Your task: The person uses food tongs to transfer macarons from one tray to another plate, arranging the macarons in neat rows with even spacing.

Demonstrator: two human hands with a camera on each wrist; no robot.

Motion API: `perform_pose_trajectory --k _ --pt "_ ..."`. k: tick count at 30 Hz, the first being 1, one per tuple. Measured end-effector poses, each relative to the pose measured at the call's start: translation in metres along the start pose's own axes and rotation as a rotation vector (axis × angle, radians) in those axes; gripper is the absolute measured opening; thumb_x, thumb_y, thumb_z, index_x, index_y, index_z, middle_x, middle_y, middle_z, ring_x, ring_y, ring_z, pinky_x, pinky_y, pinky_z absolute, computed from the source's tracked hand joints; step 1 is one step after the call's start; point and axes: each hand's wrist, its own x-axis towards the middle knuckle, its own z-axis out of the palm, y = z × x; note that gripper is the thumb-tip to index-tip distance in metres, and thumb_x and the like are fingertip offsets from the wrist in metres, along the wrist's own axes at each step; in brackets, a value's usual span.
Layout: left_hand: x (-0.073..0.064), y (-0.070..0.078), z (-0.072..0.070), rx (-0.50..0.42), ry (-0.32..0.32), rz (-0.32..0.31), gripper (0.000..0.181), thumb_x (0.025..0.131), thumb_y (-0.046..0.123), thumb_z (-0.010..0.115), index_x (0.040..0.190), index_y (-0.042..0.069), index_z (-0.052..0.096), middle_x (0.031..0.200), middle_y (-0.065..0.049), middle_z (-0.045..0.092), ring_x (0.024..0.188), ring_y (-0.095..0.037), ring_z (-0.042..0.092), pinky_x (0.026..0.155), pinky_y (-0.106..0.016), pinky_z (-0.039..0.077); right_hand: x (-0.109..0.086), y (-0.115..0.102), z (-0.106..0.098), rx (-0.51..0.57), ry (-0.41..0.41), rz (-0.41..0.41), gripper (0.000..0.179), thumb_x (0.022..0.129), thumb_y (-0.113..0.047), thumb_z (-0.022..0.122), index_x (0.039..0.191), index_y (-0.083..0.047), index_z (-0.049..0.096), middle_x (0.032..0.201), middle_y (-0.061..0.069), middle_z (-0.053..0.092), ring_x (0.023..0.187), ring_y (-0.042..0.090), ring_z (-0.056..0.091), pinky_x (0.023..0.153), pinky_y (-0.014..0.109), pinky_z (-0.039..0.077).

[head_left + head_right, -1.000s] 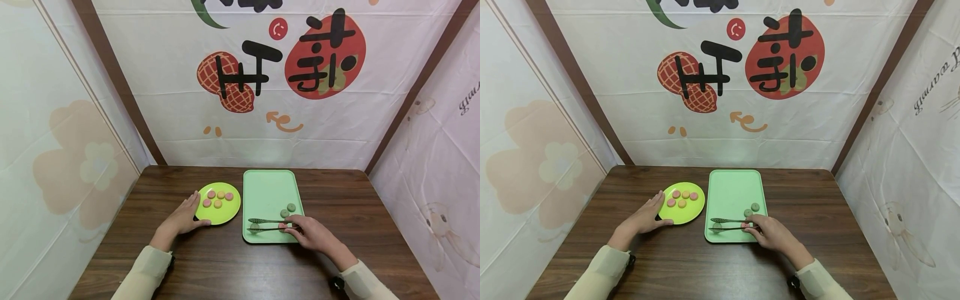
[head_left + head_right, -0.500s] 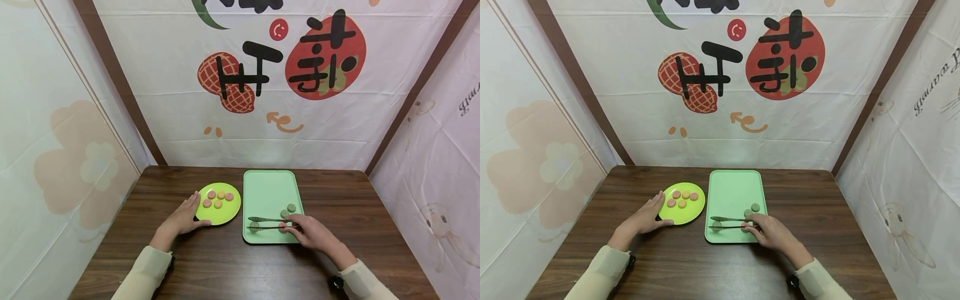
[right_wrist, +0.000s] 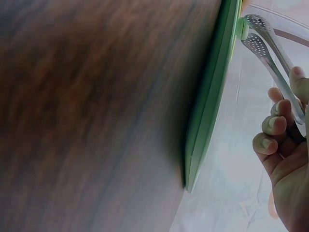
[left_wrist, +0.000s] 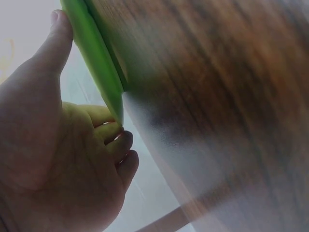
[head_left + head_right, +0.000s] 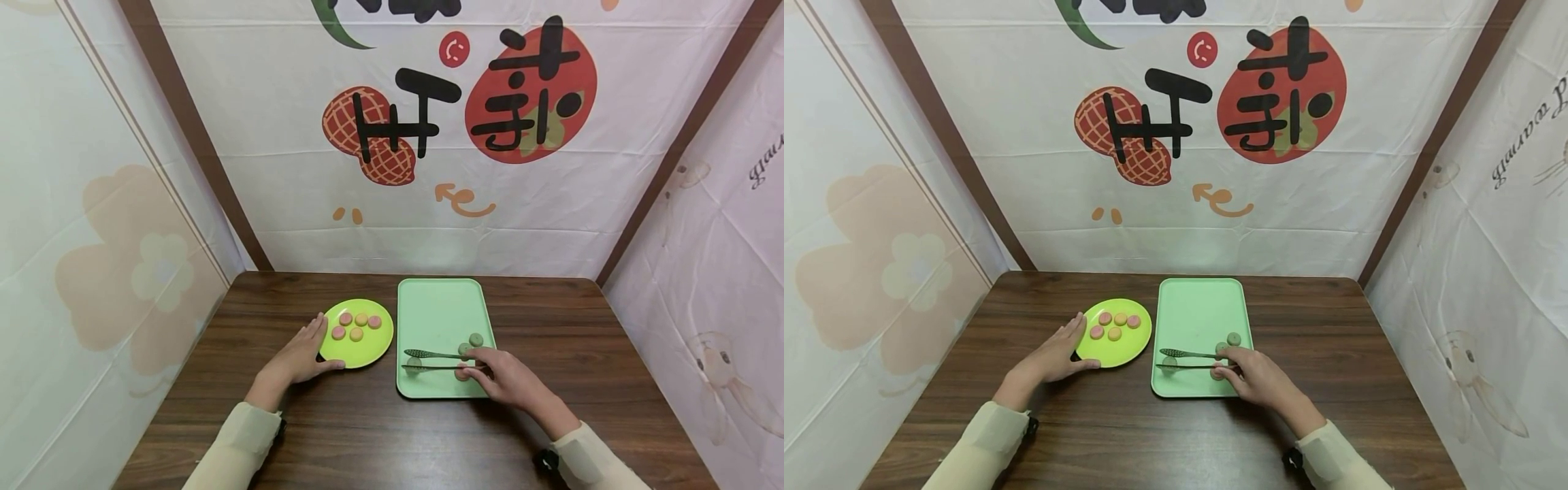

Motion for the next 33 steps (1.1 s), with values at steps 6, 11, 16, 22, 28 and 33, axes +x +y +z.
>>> perform_pose_trajectory --k 6,11,16,22,28,33 --pt "0.001 -0.001 -0.001 0.000 -0.004 0.001 0.118 0.097 0.066 0.070 0.169 -0.007 0.011 0.177 -0.027 0.007 0.164 -0.043 0.012 0.133 -0.058 0.017 0.003 0.000 0.002 0.005 0.010 0.034 0.032 0.096 -0.008 0.082 0.126 -0.001 0.072 0.086 -0.011 0.067 0.074 -0.004 0.058 0.065 0.025 0.057" --pt "0.000 -0.001 -0.001 0.003 -0.002 0.003 0.120 0.096 0.068 0.069 0.169 -0.007 0.011 0.177 -0.027 0.007 0.164 -0.042 0.012 0.133 -0.058 0.018 0.008 -0.004 0.002 0.011 0.027 0.047 0.033 0.096 -0.009 0.082 0.126 0.001 0.073 0.090 -0.007 0.073 0.078 -0.002 0.065 0.069 0.029 0.062" --pt "-0.001 0.001 -0.001 0.010 -0.001 0.012 0.118 0.097 0.066 0.070 0.168 -0.009 0.012 0.176 -0.029 0.009 0.164 -0.043 0.014 0.133 -0.057 0.018 0.013 -0.007 0.004 0.008 0.046 0.035 0.031 0.096 -0.008 0.081 0.125 0.001 0.073 0.096 -0.001 0.076 0.081 0.000 0.068 0.071 0.031 0.064" --pt "-0.002 0.003 -0.002 0.015 0.001 0.018 0.117 0.097 0.063 0.071 0.167 -0.011 0.013 0.176 -0.030 0.010 0.163 -0.044 0.015 0.133 -0.057 0.018 0.017 -0.009 0.006 0.062 0.058 0.050 0.029 0.099 -0.009 0.079 0.126 0.000 0.072 0.101 0.000 0.075 0.080 0.001 0.069 0.069 0.028 0.063" --pt "-0.003 0.003 -0.003 0.007 0.003 0.017 0.117 0.097 0.064 0.070 0.167 -0.010 0.013 0.176 -0.030 0.010 0.164 -0.044 0.014 0.133 -0.057 0.018 0.022 -0.011 0.008 0.060 0.074 0.077 0.031 0.101 -0.012 0.078 0.128 0.001 0.071 0.105 0.007 0.076 0.080 0.002 0.068 0.068 0.027 0.062" --pt "-0.002 0.003 -0.002 0.006 0.007 0.019 0.117 0.097 0.064 0.070 0.167 -0.010 0.013 0.176 -0.030 0.010 0.164 -0.044 0.015 0.133 -0.057 0.018 0.027 -0.015 0.008 0.063 0.069 0.103 0.032 0.101 -0.014 0.078 0.129 0.000 0.072 0.106 0.008 0.075 0.083 0.005 0.070 0.070 0.028 0.063"
